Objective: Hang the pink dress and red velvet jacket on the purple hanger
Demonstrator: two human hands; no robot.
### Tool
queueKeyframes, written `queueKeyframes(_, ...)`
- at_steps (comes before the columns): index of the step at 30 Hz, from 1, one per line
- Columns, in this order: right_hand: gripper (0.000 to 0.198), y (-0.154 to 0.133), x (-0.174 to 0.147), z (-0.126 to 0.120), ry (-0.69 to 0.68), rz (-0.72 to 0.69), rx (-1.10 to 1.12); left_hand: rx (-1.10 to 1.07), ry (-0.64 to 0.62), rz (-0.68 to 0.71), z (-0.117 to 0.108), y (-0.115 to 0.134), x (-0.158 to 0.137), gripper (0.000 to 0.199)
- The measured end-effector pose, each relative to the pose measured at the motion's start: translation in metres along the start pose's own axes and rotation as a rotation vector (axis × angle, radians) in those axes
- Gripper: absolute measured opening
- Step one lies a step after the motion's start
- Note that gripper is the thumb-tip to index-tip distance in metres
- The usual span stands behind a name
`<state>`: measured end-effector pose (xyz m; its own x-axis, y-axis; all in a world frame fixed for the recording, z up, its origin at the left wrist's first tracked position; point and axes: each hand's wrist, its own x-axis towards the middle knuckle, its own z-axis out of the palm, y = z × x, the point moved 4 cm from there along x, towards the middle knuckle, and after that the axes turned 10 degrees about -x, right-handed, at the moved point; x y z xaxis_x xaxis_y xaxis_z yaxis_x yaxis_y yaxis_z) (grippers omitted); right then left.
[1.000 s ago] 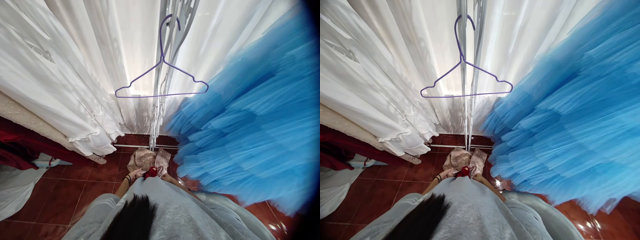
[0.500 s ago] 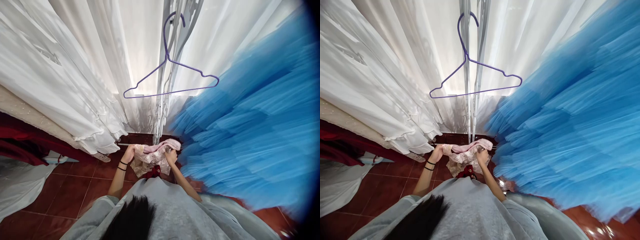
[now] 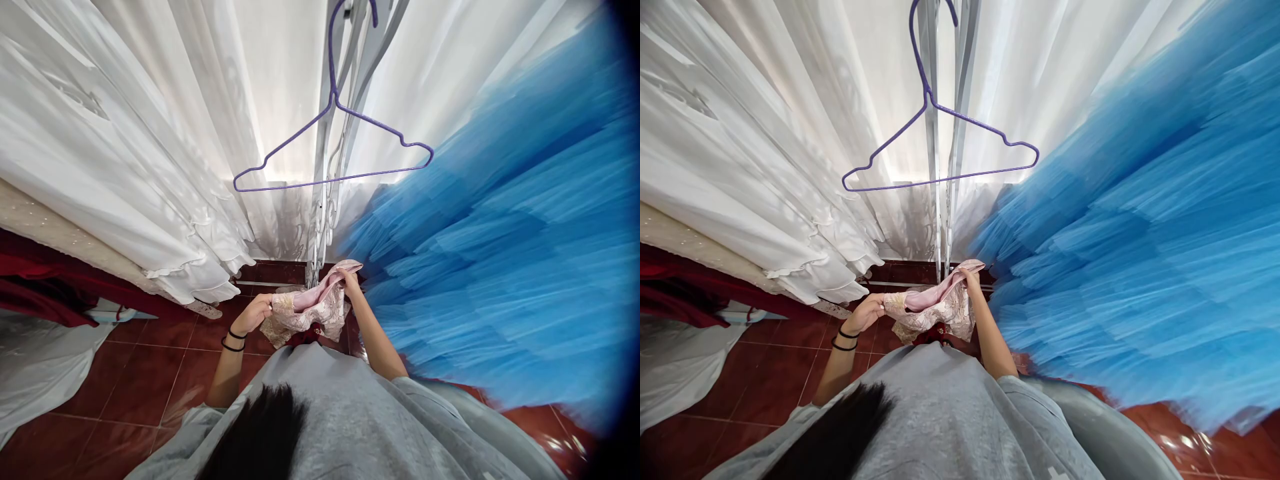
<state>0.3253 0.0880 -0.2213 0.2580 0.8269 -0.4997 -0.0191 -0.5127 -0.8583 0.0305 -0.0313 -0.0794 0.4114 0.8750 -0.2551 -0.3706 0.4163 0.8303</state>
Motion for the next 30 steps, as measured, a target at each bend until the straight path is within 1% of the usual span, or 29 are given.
queueKeyframes(3, 0.036, -0.004, -0.001, -0.009, -0.053, 0.038, 0.067, 0.03, 0.16, 0.077, -0.015, 0.009, -0.006, 0.031)
queueKeyframes(5, 0.033, -0.013, -0.007, -0.023, -0.127, 0.005, 0.12, 0.135, 0.228, 0.153, -0.026, 0.017, -0.009, 0.03)
queueKeyframes(7, 0.037, -0.026, -0.018, -0.041, -0.229, -0.049, 0.156, 0.29, 0.3, 0.23, -0.036, 0.025, -0.009, 0.023)
queueKeyframes(9, 0.043, -0.041, -0.03, -0.06, -0.338, -0.093, 0.154, 0.4, 0.426, 0.331, -0.046, 0.035, -0.007, 0.018)
queueKeyframes(12, 0.051, -0.07, -0.046, -0.08, -0.478, -0.19, 0.155, 0.427, 0.629, 0.497, -0.057, 0.058, -0.002, 0.019)
queueKeyframes(14, 0.057, -0.094, -0.055, -0.088, -0.501, -0.28, 0.208, 0.434, 0.69, 0.577, -0.059, 0.082, 0.006, 0.02)
queueKeyframes(16, 0.057, -0.121, -0.063, -0.091, -0.474, -0.361, 0.266, 0.456, 0.686, 0.651, -0.059, 0.116, 0.017, 0.023)
queueKeyframes(18, 0.047, -0.148, -0.073, -0.088, -0.443, -0.425, 0.282, 0.465, 0.65, 0.747, -0.059, 0.152, 0.031, 0.031)
queueKeyframes(20, 0.037, -0.172, -0.082, -0.079, -0.402, -0.472, 0.287, 0.457, 0.585, 0.841, -0.058, 0.186, 0.049, 0.04)
queueKeyframes(22, 0.03, -0.189, -0.092, -0.067, -0.372, -0.498, 0.281, 0.42, 0.528, 0.915, -0.058, 0.21, 0.067, 0.046)
queueKeyframes(24, 0.026, -0.199, -0.101, -0.054, -0.372, -0.516, 0.272, 0.368, 0.49, 0.953, -0.058, 0.226, 0.084, 0.05)
queueKeyframes(26, 0.029, -0.204, -0.108, -0.045, -0.382, -0.536, 0.262, 0.321, 0.454, 0.983, -0.054, 0.238, 0.096, 0.052)
queueKeyframes(28, 0.034, -0.205, -0.112, -0.044, -0.366, -0.567, 0.269, 0.31, 0.408, 1.014, -0.045, 0.249, 0.103, 0.051)
queueKeyframes(30, 0.037, -0.206, -0.113, -0.05, -0.315, -0.604, 0.288, 0.344, 0.367, 1.028, -0.03, 0.262, 0.106, 0.05)
